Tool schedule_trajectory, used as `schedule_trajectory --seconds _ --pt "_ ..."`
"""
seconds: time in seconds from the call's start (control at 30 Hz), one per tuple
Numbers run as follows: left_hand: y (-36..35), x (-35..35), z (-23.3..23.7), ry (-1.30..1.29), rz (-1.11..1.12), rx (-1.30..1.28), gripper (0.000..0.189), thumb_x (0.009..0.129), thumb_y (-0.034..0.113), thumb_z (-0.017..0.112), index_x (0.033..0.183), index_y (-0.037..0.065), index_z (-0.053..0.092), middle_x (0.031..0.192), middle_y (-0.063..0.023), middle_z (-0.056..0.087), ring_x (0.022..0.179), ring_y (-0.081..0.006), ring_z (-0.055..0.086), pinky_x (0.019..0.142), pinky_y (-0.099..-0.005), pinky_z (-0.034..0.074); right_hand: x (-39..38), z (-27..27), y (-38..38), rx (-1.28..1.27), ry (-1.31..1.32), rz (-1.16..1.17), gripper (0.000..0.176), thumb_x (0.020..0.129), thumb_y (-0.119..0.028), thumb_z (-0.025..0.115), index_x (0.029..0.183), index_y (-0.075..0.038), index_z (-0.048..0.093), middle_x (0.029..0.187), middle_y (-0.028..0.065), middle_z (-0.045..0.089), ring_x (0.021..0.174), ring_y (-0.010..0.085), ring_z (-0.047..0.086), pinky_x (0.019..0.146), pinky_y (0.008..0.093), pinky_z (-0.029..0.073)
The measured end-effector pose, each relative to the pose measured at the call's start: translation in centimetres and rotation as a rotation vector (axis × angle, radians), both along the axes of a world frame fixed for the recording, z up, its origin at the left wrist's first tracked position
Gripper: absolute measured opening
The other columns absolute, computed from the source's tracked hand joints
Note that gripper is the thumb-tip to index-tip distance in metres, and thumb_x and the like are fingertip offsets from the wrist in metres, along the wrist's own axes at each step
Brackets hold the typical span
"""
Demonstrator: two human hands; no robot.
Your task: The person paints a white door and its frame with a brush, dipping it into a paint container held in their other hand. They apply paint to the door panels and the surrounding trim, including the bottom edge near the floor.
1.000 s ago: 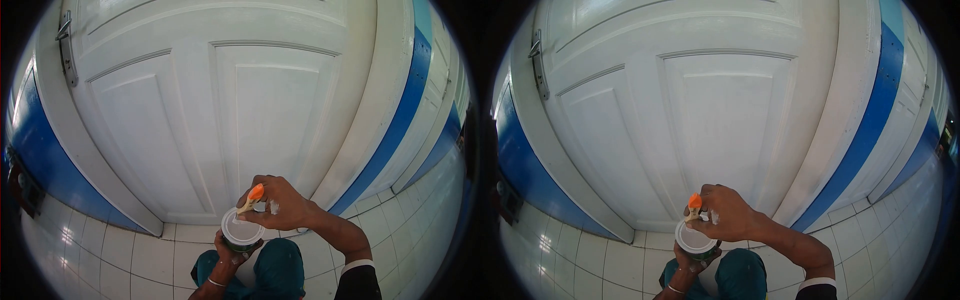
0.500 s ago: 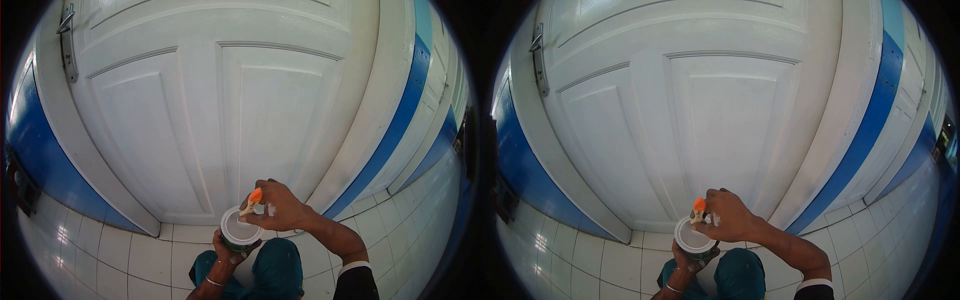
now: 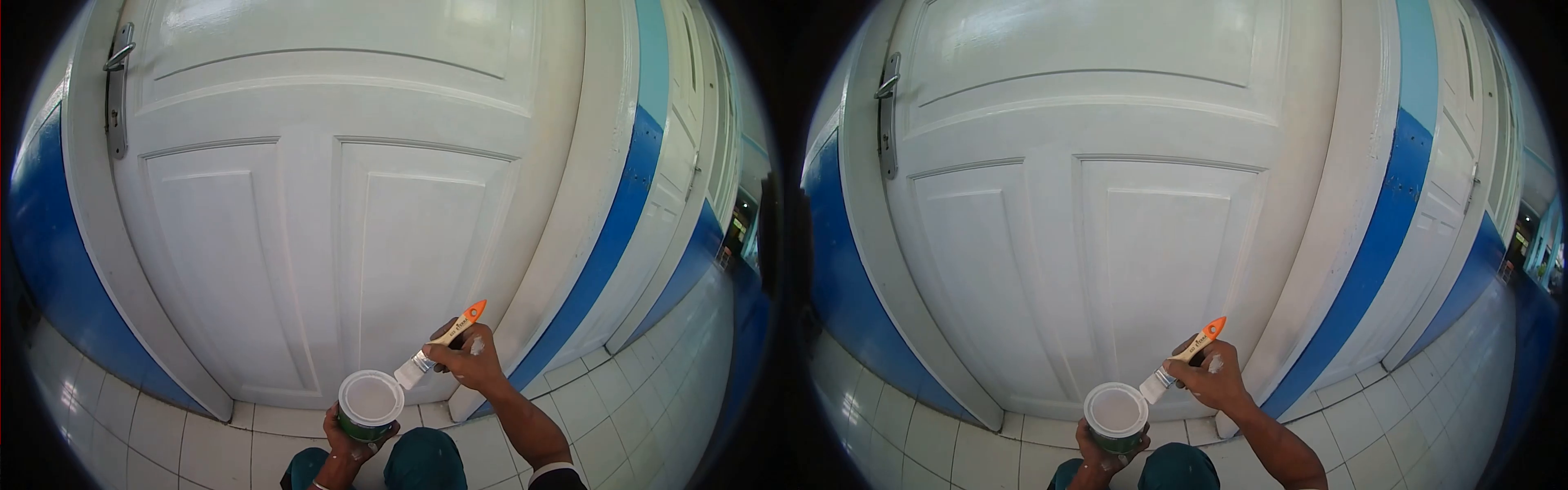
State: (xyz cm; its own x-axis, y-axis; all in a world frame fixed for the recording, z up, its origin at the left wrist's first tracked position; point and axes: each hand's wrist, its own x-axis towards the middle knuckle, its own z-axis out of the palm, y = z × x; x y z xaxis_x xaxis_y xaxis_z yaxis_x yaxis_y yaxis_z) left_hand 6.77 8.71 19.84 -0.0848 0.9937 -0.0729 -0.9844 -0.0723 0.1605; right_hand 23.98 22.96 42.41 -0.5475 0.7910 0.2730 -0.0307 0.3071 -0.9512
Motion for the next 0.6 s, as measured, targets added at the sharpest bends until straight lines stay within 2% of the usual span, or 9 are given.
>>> schedule_trajectory --seconds 0.07,0.1,0.2,0.3,0.33,0.4,0.5,0.6 --pt "0.2 -0.1 -0.3 -0.011 -0.029 0.079 0.081 0.086 0.066 0.052 0.146 0.012 0.055 0.138 -0.0189 0.060 0.119 -0.0410 0.063 0.092 -0.0645 0.053 0.7 1.2 0.3 0.000 0.117 -0.034 0.020 0.088 -0.009 0.083 0.094 0.006 0.072 0.077 0.0080 0.071 0.063 0.0114 0.065 0.058 0.0262 0.054" --pt "0.3 0.0 0.0 -0.006 -0.017 0.036 0.080 0.085 0.065 0.052 0.146 0.013 0.055 0.137 -0.0183 0.060 0.117 -0.0405 0.063 0.091 -0.0630 0.053 0.8 2.5 0.2 0.015 0.210 -0.057 0.020 0.088 -0.008 0.084 0.095 0.006 0.071 0.082 0.0093 0.072 0.070 0.0121 0.068 0.062 0.0267 0.057" --pt "0.5 -0.1 -0.3 -0.062 -0.036 0.073 0.079 0.086 0.064 0.051 0.146 0.013 0.055 0.138 -0.0182 0.060 0.118 -0.0406 0.062 0.091 -0.0627 0.052 -0.6 4.7 1.1 0.275 0.442 -0.168 0.019 0.088 -0.006 0.085 0.101 0.002 0.073 0.089 0.0111 0.073 0.075 0.0149 0.071 0.065 0.0273 0.059" --pt "0.2 0.1 0.4 -0.052 -0.020 0.053 0.077 0.086 0.063 0.051 0.145 0.013 0.055 0.139 -0.0176 0.059 0.119 -0.0398 0.061 0.092 -0.0618 0.051 -2.9 8.1 3.7 1.322 0.270 -0.278 0.027 0.086 -0.005 0.085 0.111 -0.006 0.076 0.101 0.0100 0.073 0.083 0.0197 0.072 0.067 0.0277 0.060" --pt "0.1 0.4 1.4 -0.031 0.013 0.001 0.078 0.085 0.064 0.048 0.143 0.012 0.055 0.132 -0.0180 0.060 0.113 -0.0388 0.060 0.086 -0.0571 0.050 -3.8 8.6 4.4 1.451 0.230 -0.263 0.036 0.083 -0.006 0.083 0.118 -0.013 0.077 0.111 0.0067 0.071 0.095 0.0246 0.071 0.078 0.0326 0.060" --pt "-0.3 0.9 3.2 0.010 0.083 -0.100 0.080 0.083 0.064 0.044 0.139 0.009 0.055 0.120 -0.0187 0.061 0.100 -0.0367 0.059 0.073 -0.0476 0.048 -4.8 8.2 6.1 1.733 0.054 -0.368 0.038 0.082 -0.009 0.082 0.119 -0.017 0.077 0.116 0.0031 0.070 0.111 0.0241 0.067 0.091 0.0376 0.055" --pt "-0.9 0.6 3.4 0.004 0.106 -0.162 0.081 0.082 0.064 0.045 0.141 0.009 0.055 0.120 -0.0188 0.061 0.101 -0.0370 0.059 0.074 -0.0482 0.049 -5.8 5.0 7.4 1.832 -0.067 -0.359 0.036 0.085 -0.012 0.077 0.121 -0.019 0.077 0.115 0.0020 0.069 0.116 0.0232 0.065 0.099 0.0400 0.051" --pt "-1.5 -0.2 2.8 0.005 0.107 -0.132 0.082 0.082 0.064 0.046 0.141 0.008 0.055 0.121 -0.0191 0.062 0.102 -0.0373 0.060 0.077 -0.0487 0.051 -5.1 -1.8 8.1 1.838 -0.179 -0.158 0.038 0.086 -0.013 0.075 0.123 -0.019 0.075 0.109 0.0025 0.066 0.113 0.0228 0.066 0.096 0.0412 0.055"
